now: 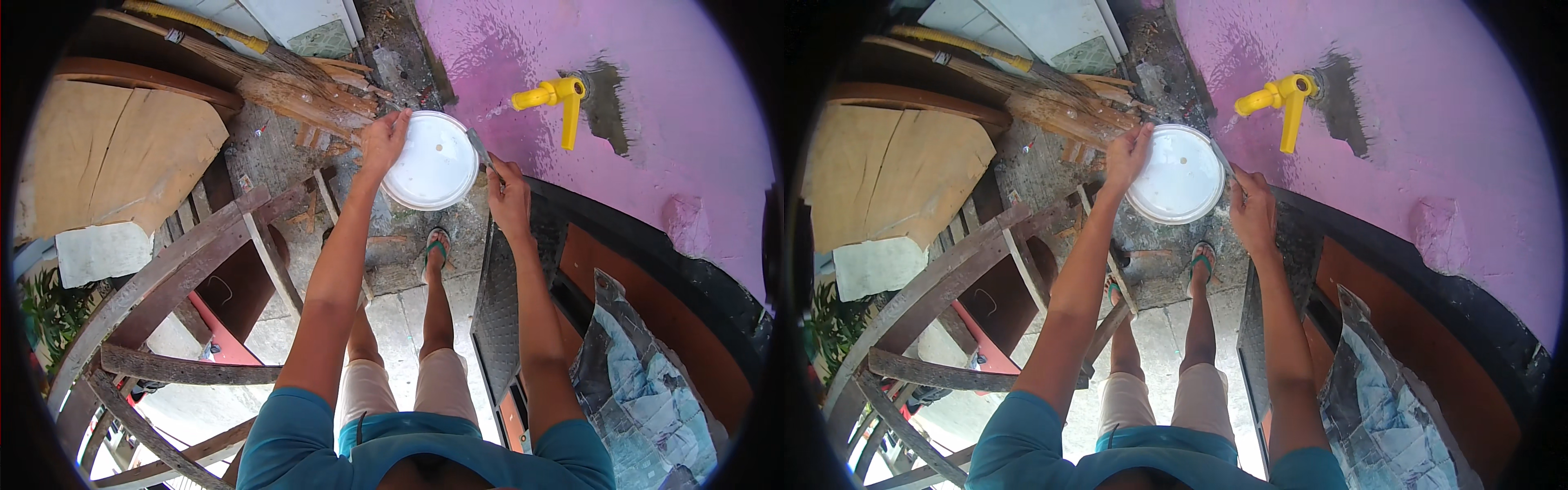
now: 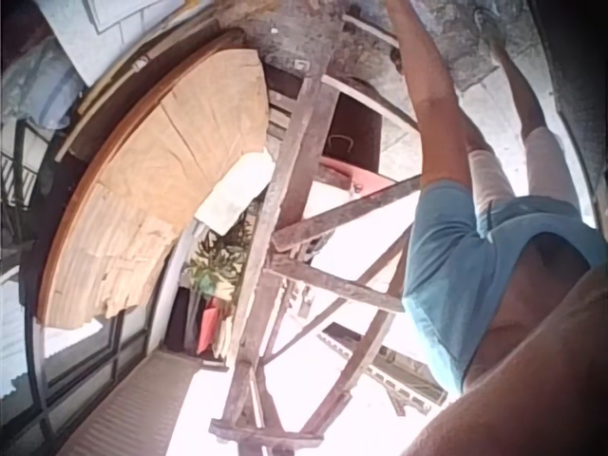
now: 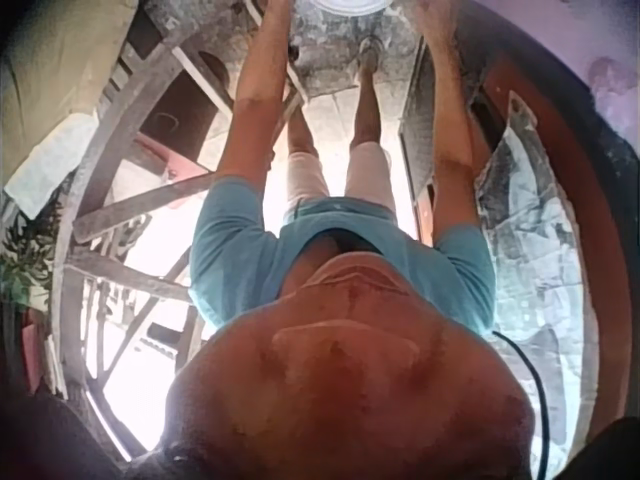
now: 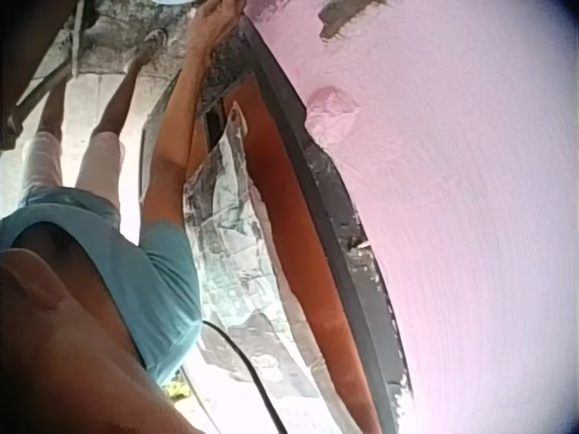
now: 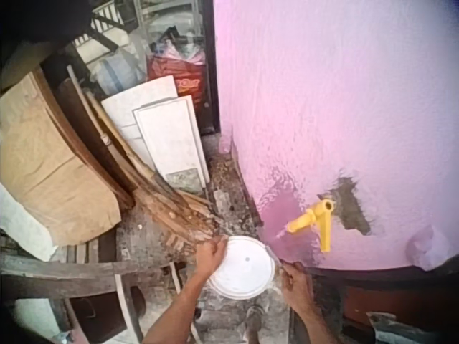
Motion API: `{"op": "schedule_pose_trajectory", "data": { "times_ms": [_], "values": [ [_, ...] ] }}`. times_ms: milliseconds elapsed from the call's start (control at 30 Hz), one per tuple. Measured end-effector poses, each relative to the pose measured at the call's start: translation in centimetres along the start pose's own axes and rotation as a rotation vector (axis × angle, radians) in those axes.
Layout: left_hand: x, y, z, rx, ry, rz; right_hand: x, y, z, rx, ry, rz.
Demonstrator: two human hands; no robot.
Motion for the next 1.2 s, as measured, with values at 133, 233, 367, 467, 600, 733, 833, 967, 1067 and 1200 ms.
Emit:
{"op": "schedule_pose_trajectory", "data": {
  "times_ms": [133, 233, 367, 467, 600, 733, 833, 967, 1067, 1200],
  "values": [
    [-1.4, 0.5, -1.0, 0.056, 0.006, 0.204, 1.0, 0.2, -2.1, 0.030, 0.026, -0.032],
    [-5.5, 1.9, -1.1, 0.169, 0.096, 0.015, 1.5, -0.1, -4.0, 0.072, -0.130, -0.067],
    [-8.3, 3.7, -1.3, 0.204, 0.225, -0.187, 2.2, -1.4, -5.2, -0.237, -0.245, -0.214],
    [-10.0, 4.6, -1.7, 0.214, 0.221, -0.148, -0.1, -1.1, -5.2, -0.138, 0.024, -0.082],
    [-13.0, 5.2, -0.5, -0.008, 0.369, -0.008, -2.7, 0.0, -4.1, -0.137, 0.162, -0.322],
    [-15.9, 8.5, 6.0, 0.023, 0.755, 0.103, -5.2, -0.2, -2.3, -0.279, 0.208, -0.335],
    [-15.7, 8.0, 7.6, 0.196, 0.585, 0.432, -6.7, -0.4, -1.0, -0.261, 0.274, -0.377],
    [-13.3, 6.0, 6.6, -0.018, 0.692, -0.043, -3.3, -0.6, -1.6, -0.317, 0.259, -0.514],
    [-8.6, 3.7, 2.7, -0.207, 0.550, -0.259, -3.5, -0.6, -1.2, -0.301, 0.320, -0.574],
    [0.2, 3.1, -0.9, 0.088, -0.074, 0.315, -3.0, 0.8, -1.6, -0.236, 0.371, -0.577]
  ]
}}
Point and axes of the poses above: each hand's wrist, its own z-axis away from the middle knuckle, its own y-axis out of the palm, x = y × z, the point moved 8 cm from there along -z, towards the middle knuckle, and after that the axes turned 12 degrees about -y, right-handed, at the moved point
